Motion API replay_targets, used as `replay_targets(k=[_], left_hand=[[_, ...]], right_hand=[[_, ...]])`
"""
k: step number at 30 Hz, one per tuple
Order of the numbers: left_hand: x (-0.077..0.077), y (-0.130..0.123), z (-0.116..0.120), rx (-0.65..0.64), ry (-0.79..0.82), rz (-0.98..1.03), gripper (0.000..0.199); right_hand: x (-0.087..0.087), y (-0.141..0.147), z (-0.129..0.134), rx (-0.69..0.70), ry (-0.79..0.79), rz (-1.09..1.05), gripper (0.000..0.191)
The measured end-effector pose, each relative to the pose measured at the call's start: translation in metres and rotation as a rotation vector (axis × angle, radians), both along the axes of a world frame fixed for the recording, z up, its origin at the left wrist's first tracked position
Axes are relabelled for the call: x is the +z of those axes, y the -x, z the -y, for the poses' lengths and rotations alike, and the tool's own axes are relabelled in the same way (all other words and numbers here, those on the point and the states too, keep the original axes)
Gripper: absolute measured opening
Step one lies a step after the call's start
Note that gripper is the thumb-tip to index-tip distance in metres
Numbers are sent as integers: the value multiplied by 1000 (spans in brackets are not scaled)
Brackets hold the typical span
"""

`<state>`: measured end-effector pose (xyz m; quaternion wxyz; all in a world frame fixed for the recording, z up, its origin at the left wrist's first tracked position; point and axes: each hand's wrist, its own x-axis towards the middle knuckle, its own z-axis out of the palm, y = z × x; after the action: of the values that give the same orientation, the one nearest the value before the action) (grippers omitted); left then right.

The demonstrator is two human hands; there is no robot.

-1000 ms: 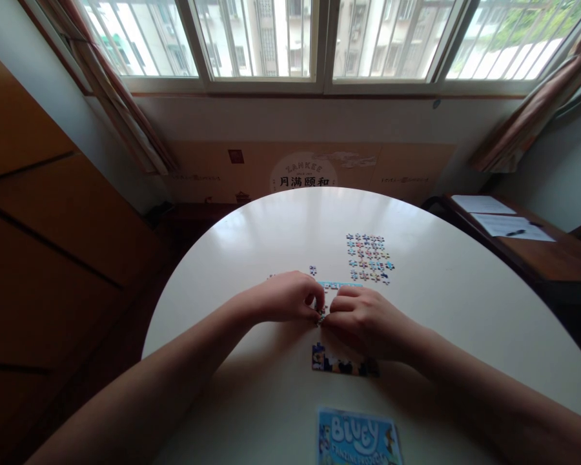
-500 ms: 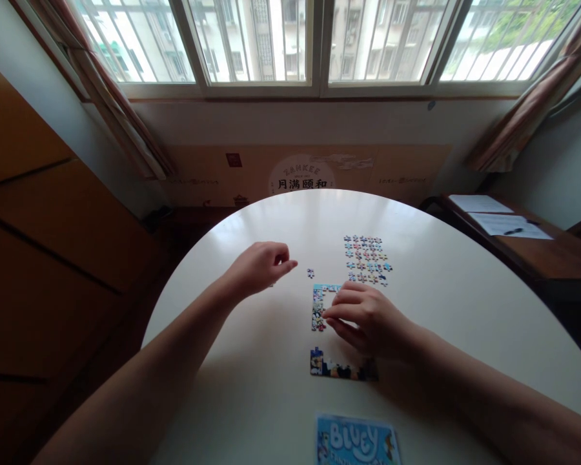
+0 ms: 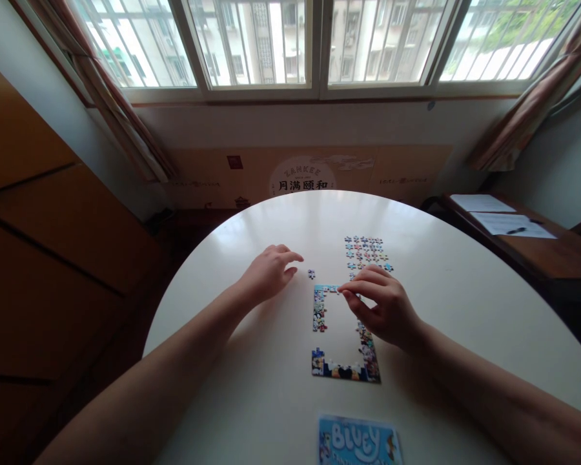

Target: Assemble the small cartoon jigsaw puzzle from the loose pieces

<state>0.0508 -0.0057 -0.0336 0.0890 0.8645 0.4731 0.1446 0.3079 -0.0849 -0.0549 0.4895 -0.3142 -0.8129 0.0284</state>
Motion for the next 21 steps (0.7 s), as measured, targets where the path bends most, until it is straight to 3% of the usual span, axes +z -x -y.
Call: replay_targets(k=[4, 7, 21], left_hand=[[-5, -19, 9, -79, -32, -120, 39], [-3, -26, 13, -105, -55, -174, 36], [8, -19, 10, -127, 50, -299, 32]], right_hand=[[2, -1, 2, -11, 4, 40, 13], [2, -4, 3, -27, 7, 72, 12], [-3, -11, 0, -53, 30, 127, 16]])
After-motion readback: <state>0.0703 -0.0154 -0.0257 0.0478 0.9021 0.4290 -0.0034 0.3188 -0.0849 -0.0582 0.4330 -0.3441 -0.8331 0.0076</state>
